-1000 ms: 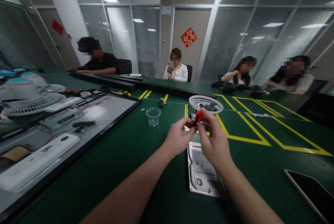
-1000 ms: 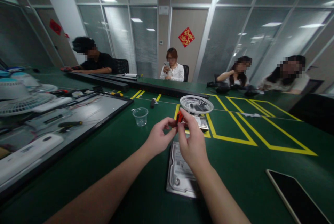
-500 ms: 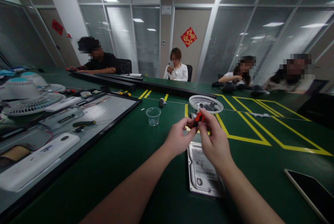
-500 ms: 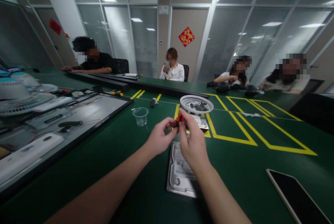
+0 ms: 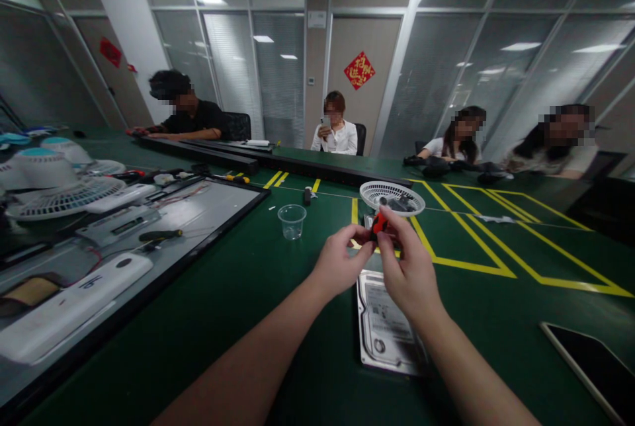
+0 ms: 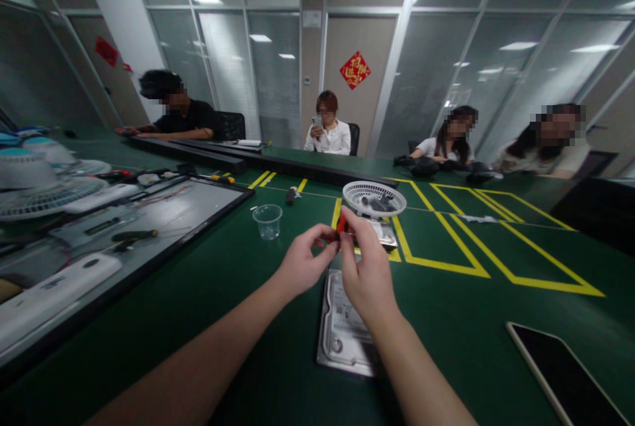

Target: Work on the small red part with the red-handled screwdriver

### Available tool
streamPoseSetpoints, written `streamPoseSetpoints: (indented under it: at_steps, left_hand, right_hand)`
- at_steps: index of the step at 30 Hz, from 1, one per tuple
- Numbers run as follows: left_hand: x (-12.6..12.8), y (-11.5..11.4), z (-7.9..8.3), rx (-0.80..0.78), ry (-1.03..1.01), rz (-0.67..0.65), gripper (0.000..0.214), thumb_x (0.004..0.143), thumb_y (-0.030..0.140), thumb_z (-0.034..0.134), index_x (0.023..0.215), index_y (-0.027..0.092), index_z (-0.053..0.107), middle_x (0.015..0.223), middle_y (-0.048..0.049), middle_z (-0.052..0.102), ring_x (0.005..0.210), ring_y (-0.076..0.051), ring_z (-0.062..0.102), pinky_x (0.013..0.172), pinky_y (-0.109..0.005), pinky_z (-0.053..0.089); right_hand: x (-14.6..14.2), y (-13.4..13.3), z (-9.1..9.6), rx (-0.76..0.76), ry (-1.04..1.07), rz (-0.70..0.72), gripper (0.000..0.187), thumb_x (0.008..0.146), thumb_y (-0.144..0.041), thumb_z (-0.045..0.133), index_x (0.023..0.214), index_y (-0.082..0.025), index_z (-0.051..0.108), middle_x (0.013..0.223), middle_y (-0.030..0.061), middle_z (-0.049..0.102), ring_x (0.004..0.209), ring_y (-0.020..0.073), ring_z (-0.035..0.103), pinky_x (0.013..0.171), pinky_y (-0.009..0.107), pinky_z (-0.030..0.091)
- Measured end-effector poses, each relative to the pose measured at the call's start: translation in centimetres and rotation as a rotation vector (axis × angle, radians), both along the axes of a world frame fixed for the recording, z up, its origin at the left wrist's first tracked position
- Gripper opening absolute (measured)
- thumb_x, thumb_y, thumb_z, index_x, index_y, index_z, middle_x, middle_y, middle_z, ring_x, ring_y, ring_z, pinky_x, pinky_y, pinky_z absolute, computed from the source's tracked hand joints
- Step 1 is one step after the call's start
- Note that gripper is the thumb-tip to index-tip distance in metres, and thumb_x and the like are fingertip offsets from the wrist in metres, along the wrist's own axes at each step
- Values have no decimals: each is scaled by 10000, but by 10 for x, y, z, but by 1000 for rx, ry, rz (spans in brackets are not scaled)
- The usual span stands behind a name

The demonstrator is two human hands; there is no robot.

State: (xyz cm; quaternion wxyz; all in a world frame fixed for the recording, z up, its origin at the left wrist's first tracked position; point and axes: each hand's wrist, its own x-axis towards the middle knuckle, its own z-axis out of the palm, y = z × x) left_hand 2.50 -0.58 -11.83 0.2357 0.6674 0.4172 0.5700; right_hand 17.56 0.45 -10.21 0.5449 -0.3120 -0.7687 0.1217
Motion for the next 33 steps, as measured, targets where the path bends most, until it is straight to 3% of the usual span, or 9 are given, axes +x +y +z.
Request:
streamPoseSetpoints:
  at_steps: [5, 11, 19, 24, 27, 33]
  left_hand:
    - [1, -2, 1, 22, 0, 44, 135, 879, 218, 727, 985, 197, 645, 953, -12, 719, 894, -172, 668, 838, -311, 487]
    - [1, 1, 0, 0, 14, 18, 69, 950, 219, 653, 1000, 195, 695, 986, -39, 750, 936, -190, 688, 863, -326, 495]
    - [1, -2, 2, 14, -3, 46, 174, 874, 235, 750, 1017, 196, 661, 977, -21, 732, 922, -181, 683, 837, -312, 488]
    - [0, 0, 1, 11, 18, 43, 81, 942, 236, 673, 1011, 199, 692, 997, -38, 750, 932, -190, 683, 854, -328, 496]
    - [0, -1, 1, 6, 20, 35, 110, 956, 215, 642, 1045, 201, 704, 1032, -44, 764, 961, -195, 693, 867, -330, 496]
    - [-1, -2, 4, 27, -33, 73, 154, 867, 197, 735, 996, 205, 652, 974, -21, 746, 913, -183, 692, 835, -316, 498]
  right_hand:
    - [0, -3, 6, 53, -20, -50, 396, 1038, -257, 579, 1430, -308, 601, 1170, 96, 658, 1033, 263, 664, 911, 484, 585]
    - [0, -1, 1, 3, 18, -18, 460, 1070, -262, 510, 1525, -328, 515, 1381, 110, 645, 1170, 276, 669, 1029, 531, 561]
    - [1, 0, 4, 39, -15, -47, 365, 1049, -267, 560, 1409, -303, 604, 1217, 102, 656, 1043, 257, 673, 929, 488, 589]
    - [-2, 0, -1, -42, 50, 17, 485, 1068, -276, 525, 1548, -325, 469, 1400, 122, 632, 1203, 278, 668, 1037, 540, 569]
    - [-2, 2, -4, -55, 66, 28, 463, 1068, -268, 518, 1528, -311, 492, 1407, 125, 643, 1230, 282, 670, 1069, 555, 558]
    - [0, 2, -1, 20, 34, -25, 434, 1019, -275, 606, 1450, -307, 567, 1257, 111, 672, 1104, 278, 681, 933, 508, 615]
